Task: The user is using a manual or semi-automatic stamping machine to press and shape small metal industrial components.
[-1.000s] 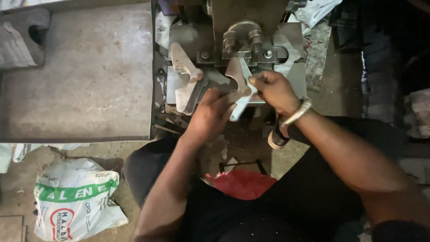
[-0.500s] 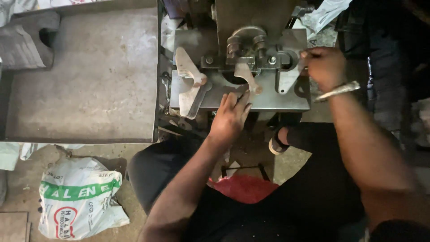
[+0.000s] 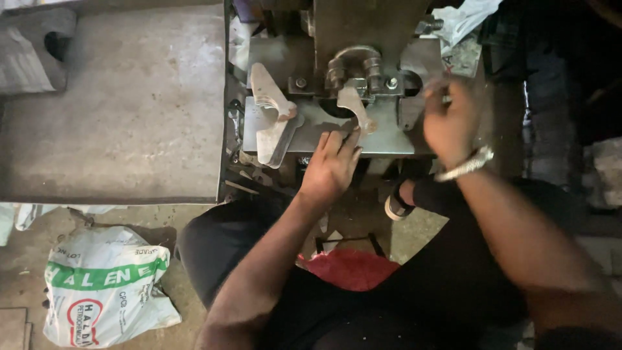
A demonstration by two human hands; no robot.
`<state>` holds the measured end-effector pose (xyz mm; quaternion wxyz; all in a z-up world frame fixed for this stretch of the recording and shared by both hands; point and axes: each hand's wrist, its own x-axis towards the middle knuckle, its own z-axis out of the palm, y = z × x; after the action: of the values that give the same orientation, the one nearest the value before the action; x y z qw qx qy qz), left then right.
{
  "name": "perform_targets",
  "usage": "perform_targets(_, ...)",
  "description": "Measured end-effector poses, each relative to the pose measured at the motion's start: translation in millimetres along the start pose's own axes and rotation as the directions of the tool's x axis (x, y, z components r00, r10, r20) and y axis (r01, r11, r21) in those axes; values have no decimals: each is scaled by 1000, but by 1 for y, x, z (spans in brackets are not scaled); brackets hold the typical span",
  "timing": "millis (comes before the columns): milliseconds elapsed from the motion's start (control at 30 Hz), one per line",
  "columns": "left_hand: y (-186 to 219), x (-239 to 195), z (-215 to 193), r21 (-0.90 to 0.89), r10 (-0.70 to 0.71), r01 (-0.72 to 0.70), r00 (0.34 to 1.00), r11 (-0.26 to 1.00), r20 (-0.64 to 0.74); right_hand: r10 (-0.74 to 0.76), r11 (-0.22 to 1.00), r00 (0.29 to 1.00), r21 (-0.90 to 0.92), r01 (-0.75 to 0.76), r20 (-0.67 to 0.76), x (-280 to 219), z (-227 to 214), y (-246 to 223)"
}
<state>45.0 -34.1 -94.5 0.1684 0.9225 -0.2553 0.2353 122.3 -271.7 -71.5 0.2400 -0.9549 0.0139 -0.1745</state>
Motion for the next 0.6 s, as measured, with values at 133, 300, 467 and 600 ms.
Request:
perform_targets(133, 5, 3, -14, -242, -126, 104, 989, 965, -74, -467, 855, 878, 305, 419, 104, -38, -13, -43)
perform_targets(300, 5, -7, -7, -258, -109, 77, 988, 963, -112, -648, 753, 741, 289, 591, 173, -49, -17, -67)
perform_targets(467, 11, 5, -92, -375, -451, 586, 803, 718, 389, -806, 592, 585, 186, 785, 95, -50, -27, -58)
perform_targets(600, -33, -11, -101, -399, -444, 377, 891, 836, -88, -253, 919, 791, 393, 17, 557, -50, -7, -60)
